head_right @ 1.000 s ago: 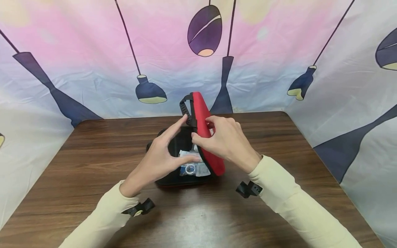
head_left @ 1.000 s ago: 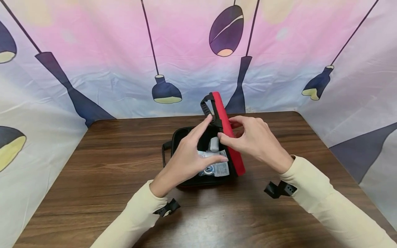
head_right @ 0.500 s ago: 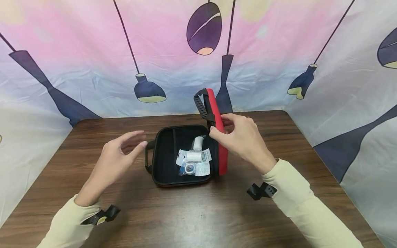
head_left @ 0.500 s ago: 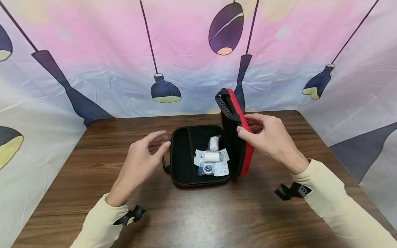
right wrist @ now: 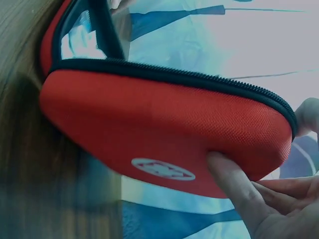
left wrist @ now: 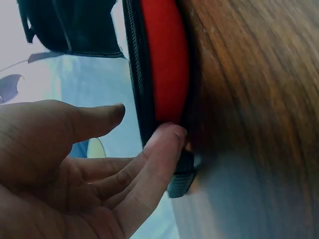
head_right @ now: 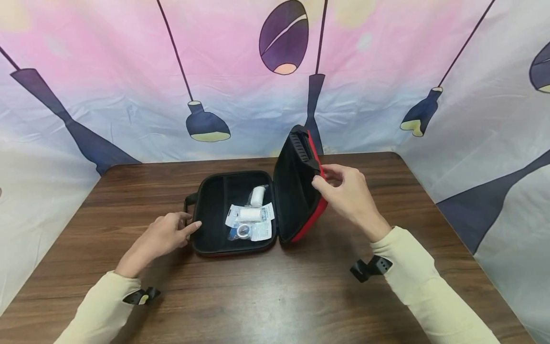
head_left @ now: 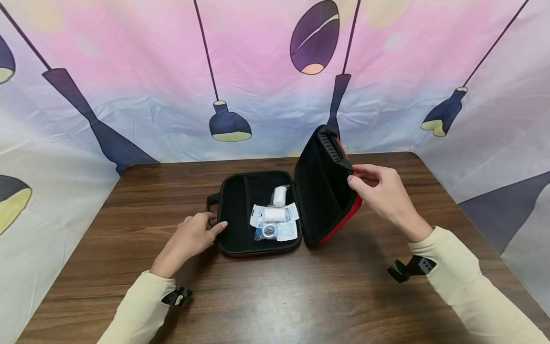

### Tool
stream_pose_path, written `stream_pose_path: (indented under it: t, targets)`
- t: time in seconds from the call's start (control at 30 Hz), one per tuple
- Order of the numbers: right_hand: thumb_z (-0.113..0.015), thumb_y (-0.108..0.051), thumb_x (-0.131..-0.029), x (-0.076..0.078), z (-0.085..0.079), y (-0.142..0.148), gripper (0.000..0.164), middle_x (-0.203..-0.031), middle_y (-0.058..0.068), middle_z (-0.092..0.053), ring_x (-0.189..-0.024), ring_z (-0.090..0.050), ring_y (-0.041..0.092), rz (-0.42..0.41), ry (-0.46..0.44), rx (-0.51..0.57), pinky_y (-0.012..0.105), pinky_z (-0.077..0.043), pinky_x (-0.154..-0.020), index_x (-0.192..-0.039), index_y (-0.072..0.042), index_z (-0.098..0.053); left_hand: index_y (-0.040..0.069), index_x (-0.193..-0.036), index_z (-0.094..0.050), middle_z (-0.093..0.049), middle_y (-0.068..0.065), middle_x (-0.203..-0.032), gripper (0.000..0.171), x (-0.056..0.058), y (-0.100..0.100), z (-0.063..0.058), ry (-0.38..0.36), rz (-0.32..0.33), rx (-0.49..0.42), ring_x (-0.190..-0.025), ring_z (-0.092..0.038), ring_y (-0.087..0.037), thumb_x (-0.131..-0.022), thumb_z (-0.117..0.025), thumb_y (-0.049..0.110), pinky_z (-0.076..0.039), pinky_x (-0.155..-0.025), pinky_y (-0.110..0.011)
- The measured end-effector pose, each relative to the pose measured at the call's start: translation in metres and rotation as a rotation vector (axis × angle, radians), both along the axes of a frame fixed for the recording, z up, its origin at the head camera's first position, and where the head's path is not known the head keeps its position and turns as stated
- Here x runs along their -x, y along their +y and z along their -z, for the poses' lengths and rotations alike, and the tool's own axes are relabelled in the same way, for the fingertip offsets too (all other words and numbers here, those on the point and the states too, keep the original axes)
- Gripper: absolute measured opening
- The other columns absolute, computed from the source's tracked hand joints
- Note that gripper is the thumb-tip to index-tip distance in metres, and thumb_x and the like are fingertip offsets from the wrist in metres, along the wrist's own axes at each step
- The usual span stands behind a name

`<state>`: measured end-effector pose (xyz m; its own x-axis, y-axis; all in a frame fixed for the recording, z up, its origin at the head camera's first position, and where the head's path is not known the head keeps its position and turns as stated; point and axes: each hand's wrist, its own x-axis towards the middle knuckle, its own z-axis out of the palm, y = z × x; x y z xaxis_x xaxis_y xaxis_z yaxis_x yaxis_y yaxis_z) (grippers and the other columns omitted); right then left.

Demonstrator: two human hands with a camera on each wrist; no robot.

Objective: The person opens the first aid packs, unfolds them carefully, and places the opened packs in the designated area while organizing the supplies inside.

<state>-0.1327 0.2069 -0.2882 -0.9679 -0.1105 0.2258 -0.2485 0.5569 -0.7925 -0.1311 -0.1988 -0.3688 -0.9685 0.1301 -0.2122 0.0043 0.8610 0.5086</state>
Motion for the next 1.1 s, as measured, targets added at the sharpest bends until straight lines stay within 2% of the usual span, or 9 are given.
stream_pose_path:
  t: [0.07,0.13,0.33,0.47,0.6,0.67,0.77,0.93,1.1]
  targets:
    - [-0.055,-0.025,-0.101,0.001,0.005,0.003,0.046,-0.126,0.023,-0.066,-0.108,-0.067,0.031,-0.006,-0.004,0.008,0.009,-0.049,-0.078,-0.136,0.004,-0.060,-0.013,-0.144,-0.045,-0.066,-0.005,-0.077,0.063,0.003,-0.003,0.003,-0.033,-0.016,-0.021,-0.064,-0.064,-0.016,-0.106,-0.056,0.036,-0.054,-0.064,-0.038]
    - [-0.055,-0.024,-0.102,0.002,0.009,0.007,0.044,-0.126,0.023,-0.065,-0.106,-0.067,0.026,-0.006,-0.003,0.018,0.011,-0.051,-0.076,-0.134,0.005,-0.061,-0.014,-0.142,-0.045,-0.068,-0.007,-0.079,0.064,0.005,-0.006,0.005,-0.048,-0.026,-0.034,-0.066,-0.067,-0.016,-0.105,-0.057,0.036,-0.057,-0.068,-0.041]
    - [-0.057,-0.022,-0.102,0.004,0.023,0.022,0.043,-0.120,0.028,-0.064,-0.086,-0.066,0.003,-0.006,-0.076,0.120,0.024,-0.060,-0.066,-0.129,0.012,-0.060,-0.012,-0.130,-0.058,-0.070,-0.006,-0.076,0.049,0.011,-0.015,0.007,-0.062,-0.027,-0.058,-0.063,-0.069,-0.016,-0.103,-0.062,0.028,-0.059,-0.071,-0.044]
    - [-0.058,-0.022,-0.103,0.008,0.033,0.036,0.042,-0.112,0.026,-0.064,-0.076,-0.069,0.008,-0.004,-0.140,0.133,0.028,-0.062,-0.068,-0.124,0.014,-0.061,-0.016,-0.133,-0.055,-0.072,-0.008,-0.079,0.053,0.015,-0.021,0.008,-0.044,-0.038,-0.065,-0.062,-0.070,-0.017,-0.101,-0.065,0.025,-0.060,-0.074,-0.046]
    - [-0.060,-0.027,-0.103,0.011,0.044,0.049,0.042,-0.103,0.020,-0.067,-0.073,-0.072,0.014,0.010,-0.199,0.083,0.032,-0.062,-0.071,-0.117,0.013,-0.065,-0.015,-0.133,-0.056,-0.071,-0.010,-0.081,0.056,0.018,-0.026,0.011,-0.028,-0.088,-0.093,-0.063,-0.072,-0.017,-0.098,-0.069,0.027,-0.061,-0.068,-0.041]
    - [-0.061,-0.029,-0.103,0.011,0.049,0.056,0.044,-0.102,0.020,-0.068,-0.073,-0.074,0.016,0.012,-0.231,0.066,0.035,-0.063,-0.072,-0.115,0.012,-0.067,-0.014,-0.131,-0.058,-0.070,-0.009,-0.079,0.057,0.016,-0.026,0.010,-0.013,-0.125,-0.109,-0.065,-0.072,-0.018,-0.097,-0.072,0.029,-0.061,-0.067,-0.040]
    - [-0.062,-0.032,-0.102,0.012,0.057,0.065,0.047,-0.107,0.024,-0.067,-0.075,-0.074,0.018,0.009,-0.279,0.050,0.039,-0.063,-0.074,-0.114,0.012,-0.067,-0.011,-0.128,-0.063,-0.070,-0.009,-0.076,0.054,0.013,-0.026,0.010,0.019,-0.168,-0.121,-0.065,-0.073,-0.018,-0.095,-0.073,0.031,-0.060,-0.066,-0.040]
    - [-0.063,-0.032,-0.102,0.014,0.070,0.077,0.048,-0.119,0.028,-0.064,-0.079,-0.074,0.017,-0.013,-0.333,0.045,0.043,-0.062,-0.077,-0.115,0.013,-0.067,-0.005,-0.123,-0.070,-0.076,-0.014,-0.088,0.047,0.011,-0.025,0.011,0.080,-0.218,-0.129,-0.064,-0.073,-0.016,-0.095,-0.074,0.032,-0.058,-0.065,-0.038]
    - [-0.064,-0.029,-0.101,0.018,0.084,0.086,0.045,-0.117,0.027,-0.065,-0.081,-0.074,0.017,-0.027,-0.382,0.044,0.040,-0.063,-0.076,-0.114,0.014,-0.068,-0.006,-0.124,-0.068,-0.074,-0.021,-0.102,0.046,0.006,-0.023,0.014,0.068,-0.260,-0.184,-0.067,-0.073,-0.017,-0.096,-0.073,0.030,-0.059,-0.067,-0.039]
